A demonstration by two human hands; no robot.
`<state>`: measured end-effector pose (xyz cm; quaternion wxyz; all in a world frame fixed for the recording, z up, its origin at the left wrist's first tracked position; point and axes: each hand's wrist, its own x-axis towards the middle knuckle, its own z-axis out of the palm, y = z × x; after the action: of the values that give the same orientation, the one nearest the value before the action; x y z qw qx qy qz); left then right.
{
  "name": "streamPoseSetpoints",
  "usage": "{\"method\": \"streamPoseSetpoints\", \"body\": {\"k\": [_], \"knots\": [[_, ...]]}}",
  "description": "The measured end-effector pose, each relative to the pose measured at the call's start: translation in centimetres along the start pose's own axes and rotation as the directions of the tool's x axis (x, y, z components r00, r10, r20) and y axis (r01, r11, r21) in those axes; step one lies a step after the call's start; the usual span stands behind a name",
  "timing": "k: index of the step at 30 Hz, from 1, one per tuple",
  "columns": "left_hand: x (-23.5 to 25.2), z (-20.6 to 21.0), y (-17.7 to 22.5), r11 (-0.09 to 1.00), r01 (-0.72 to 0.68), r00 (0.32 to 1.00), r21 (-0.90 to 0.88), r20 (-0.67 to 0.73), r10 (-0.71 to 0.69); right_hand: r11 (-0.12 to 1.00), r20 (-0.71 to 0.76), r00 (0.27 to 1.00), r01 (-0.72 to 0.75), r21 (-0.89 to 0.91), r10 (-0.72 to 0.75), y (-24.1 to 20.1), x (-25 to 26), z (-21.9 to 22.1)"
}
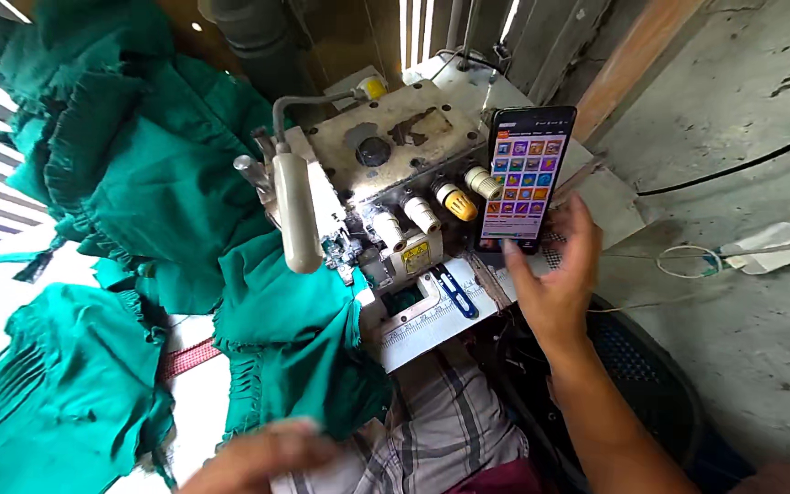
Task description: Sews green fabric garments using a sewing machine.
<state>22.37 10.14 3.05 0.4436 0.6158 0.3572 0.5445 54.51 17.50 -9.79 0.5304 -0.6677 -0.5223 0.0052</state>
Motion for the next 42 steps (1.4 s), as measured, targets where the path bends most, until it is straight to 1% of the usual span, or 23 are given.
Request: {"method": "streamPoseSetpoints", "body": {"k": [1, 2, 3, 4, 5, 6, 8, 9, 11, 13, 16, 19, 22, 24, 26, 28, 30, 32, 36, 38, 40, 41, 42], "knots": [[0.4, -1.8, -1.4, 0.954, -0.031, 0.994, 0.297, -0.093, 0.061, 0.997, -0.024, 0.998, 0.059, 0.051, -0.058, -0.4, -0.5, -0.4], [1.1, -3.3, -2.6, 0.854, -0.023, 0.983, 0.519, -0.146, 0.115, 0.986, -0.022, 0.995, 0.101, 0.134, -0.099, -1.3, -1.2, -0.6], [2.0, -4.4, -3.7, 0.751, 0.023, 0.977, 0.659, -0.175, 0.124, 0.966, 0.023, 0.993, 0.108, 0.235, -0.117, -2.6, -2.1, -0.4], [2.8, -4.8, -4.5, 0.664, 0.091, 0.976, 0.742, -0.200, 0.089, 0.935, 0.126, 0.984, 0.078, 0.346, -0.129, -4.2, -3.1, 0.0], [3.6, -4.8, -5.3, 0.603, 0.155, 0.975, 0.783, -0.221, 0.036, 0.894, 0.263, 0.954, 0.012, 0.448, -0.144, -5.9, -3.9, 0.9], [4.2, -4.5, -6.2, 0.575, 0.195, 0.973, 0.795, -0.232, -0.009, 0.861, 0.403, 0.901, -0.071, 0.503, -0.162, -7.5, -4.7, 2.1], [4.9, -3.7, -7.7, 0.551, 0.184, 0.974, 0.814, -0.226, 0.007, 0.830, 0.611, 0.775, -0.231, 0.508, -0.159, -9.9, -5.9, 4.6], [5.1, -3.3, -8.1, 0.527, 0.164, 0.975, 0.834, -0.217, 0.039, 0.817, 0.657, 0.740, -0.289, 0.500, -0.140, -10.7, -6.5, 5.7], [5.4, -3.1, -8.0, 0.480, 0.115, 0.977, 0.870, -0.187, 0.104, 0.786, 0.680, 0.724, -0.350, 0.509, -0.118, -11.8, -7.4, 6.9], [6.0, -3.7, -7.6, 0.447, 0.058, 0.977, 0.893, -0.143, 0.159, 0.744, 0.701, 0.705, -0.411, 0.527, -0.108, -12.1, -7.5, 6.8], [7.7, -5.1, -7.2, 0.426, -0.023, 0.982, 0.904, -0.060, 0.181, 0.680, 0.775, 0.627, -0.535, 0.502, -0.080, -11.5, -6.9, 5.6], [8.9, -6.0, -7.5, 0.421, -0.047, 0.988, 0.906, -0.021, 0.154, 0.713, 0.765, 0.640, -0.500, 0.492, -0.078, -10.3, -6.7, 5.2], [9.1, -6.5, -9.1, 0.461, -0.056, 0.992, 0.886, -0.003, 0.127, 0.760, 0.759, 0.649, -0.466, 0.453, -0.055, -9.1, -7.2, 5.8], [8.3, -6.1, -10.0, 0.460, -0.083, 0.981, 0.884, -0.009, 0.194, 0.782, 0.738, 0.673, -0.434, 0.447, -0.049, -8.8, -7.5, 6.0], [6.3, -4.8, -8.9, 0.433, -0.093, 0.957, 0.897, -0.040, 0.288, 0.825, 0.703, 0.708, -0.361, 0.434, -0.061, -9.1, -7.6, 5.6], [3.1, -2.8, -7.3, 0.457, -0.102, 0.936, 0.883, -0.070, 0.344, 0.855, 0.676, 0.735, -0.311, 0.414, -0.060, -9.4, -7.6, 4.9], [-0.3, -0.4, -6.7, 0.581, -0.088, 0.959, 0.809, -0.088, 0.268, 0.848, 0.673, 0.738, -0.322, 0.420, -0.054, -9.7, -7.5, 4.4], [-2.7, 1.6, -7.3, 0.695, -0.042, 0.983, 0.718, -0.093, 0.156, 0.820, 0.701, 0.711, -0.365, 0.441, -0.060, -9.9, -7.3, 4.0], [-4.6, 3.3, -8.8, 0.752, 0.011, 0.996, 0.659, -0.072, 0.048, 0.744, 0.749, 0.657, -0.455, 0.489, -0.089, -10.8, -7.3, 3.6], [-4.5, 3.8, -9.0, 0.703, 0.038, 0.999, 0.711, -0.046, -0.008, 0.697, 0.796, 0.596, -0.528, 0.485, -0.103, -11.5, -7.2, 3.2], [-4.1, 4.0, -9.2, 0.601, 0.062, 0.996, 0.797, -0.084, 0.009, 0.646, 0.826, 0.547, -0.582, 0.494, -0.138, -12.0, -7.1, 3.1], [-3.8, 3.8, -9.2, 0.563, 0.064, 0.994, 0.824, -0.101, 0.035, 0.636, 0.817, 0.550, -0.572, 0.518, -0.171, -12.0, -6.9, 3.2], [-3.5, 3.4, -9.2, 0.539, 0.062, 0.993, 0.840, -0.106, 0.052, 0.655, 0.782, 0.589, -0.511, 0.557, -0.204, -12.0, -6.6, 3.3]]}}
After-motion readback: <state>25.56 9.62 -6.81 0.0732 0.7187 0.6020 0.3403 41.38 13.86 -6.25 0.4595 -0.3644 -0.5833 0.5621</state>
